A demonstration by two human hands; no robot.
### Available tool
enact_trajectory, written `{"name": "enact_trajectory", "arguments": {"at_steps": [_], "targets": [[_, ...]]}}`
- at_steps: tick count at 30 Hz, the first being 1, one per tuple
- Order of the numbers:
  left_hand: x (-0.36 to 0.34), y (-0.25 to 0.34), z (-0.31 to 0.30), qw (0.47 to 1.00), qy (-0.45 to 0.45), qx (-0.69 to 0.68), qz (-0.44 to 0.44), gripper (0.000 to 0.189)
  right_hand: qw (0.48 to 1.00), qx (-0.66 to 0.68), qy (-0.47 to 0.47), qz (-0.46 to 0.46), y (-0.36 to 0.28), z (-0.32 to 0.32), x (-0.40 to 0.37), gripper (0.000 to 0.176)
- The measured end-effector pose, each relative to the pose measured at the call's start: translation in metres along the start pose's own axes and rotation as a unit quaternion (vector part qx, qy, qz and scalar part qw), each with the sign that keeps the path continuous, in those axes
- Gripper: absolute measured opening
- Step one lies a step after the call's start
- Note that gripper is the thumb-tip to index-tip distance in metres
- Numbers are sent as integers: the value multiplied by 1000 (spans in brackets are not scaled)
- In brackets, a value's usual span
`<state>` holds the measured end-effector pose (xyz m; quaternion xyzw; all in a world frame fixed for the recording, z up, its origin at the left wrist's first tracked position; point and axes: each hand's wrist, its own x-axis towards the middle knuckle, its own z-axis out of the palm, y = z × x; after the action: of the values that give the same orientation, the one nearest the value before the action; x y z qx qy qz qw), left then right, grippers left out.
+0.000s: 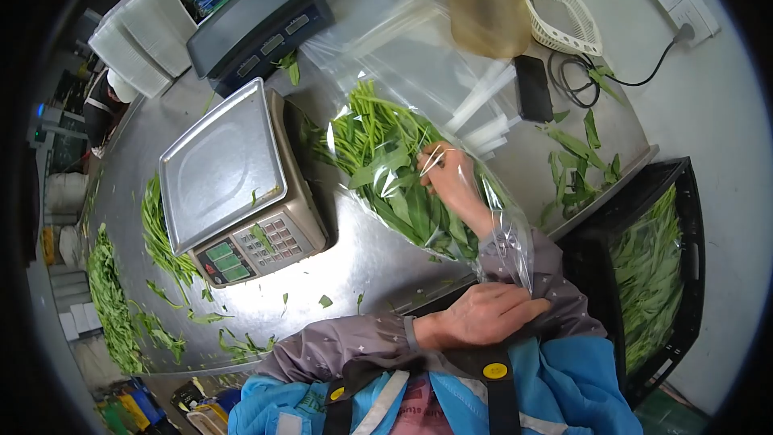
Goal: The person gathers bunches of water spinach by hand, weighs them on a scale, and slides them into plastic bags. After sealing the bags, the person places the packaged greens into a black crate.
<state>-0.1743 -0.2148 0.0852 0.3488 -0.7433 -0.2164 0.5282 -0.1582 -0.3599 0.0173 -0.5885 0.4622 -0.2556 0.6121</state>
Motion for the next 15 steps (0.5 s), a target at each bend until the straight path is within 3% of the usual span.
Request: {"name": "enact_trajectory", "arguments": {"at_steps": [6,9,12,14,15], "targets": [[1,-4,1,999,3,-30,15,36,992,-100,25,79,-7,7,16,32],[1,-6,2,999,-7,-41,9,35,993,-92,58,42,2,11,22,29],[1,-7,1,999,-2,-47,18,34,999,16,48,17,2,13,23,24],[2,-7,0,998,-13,-51,25,33,992,30,48,113,-16,13,21,20],[2,-6,-1,998,-12,-51,25,33,992,29,47,113,-21,14,21,20]]}}
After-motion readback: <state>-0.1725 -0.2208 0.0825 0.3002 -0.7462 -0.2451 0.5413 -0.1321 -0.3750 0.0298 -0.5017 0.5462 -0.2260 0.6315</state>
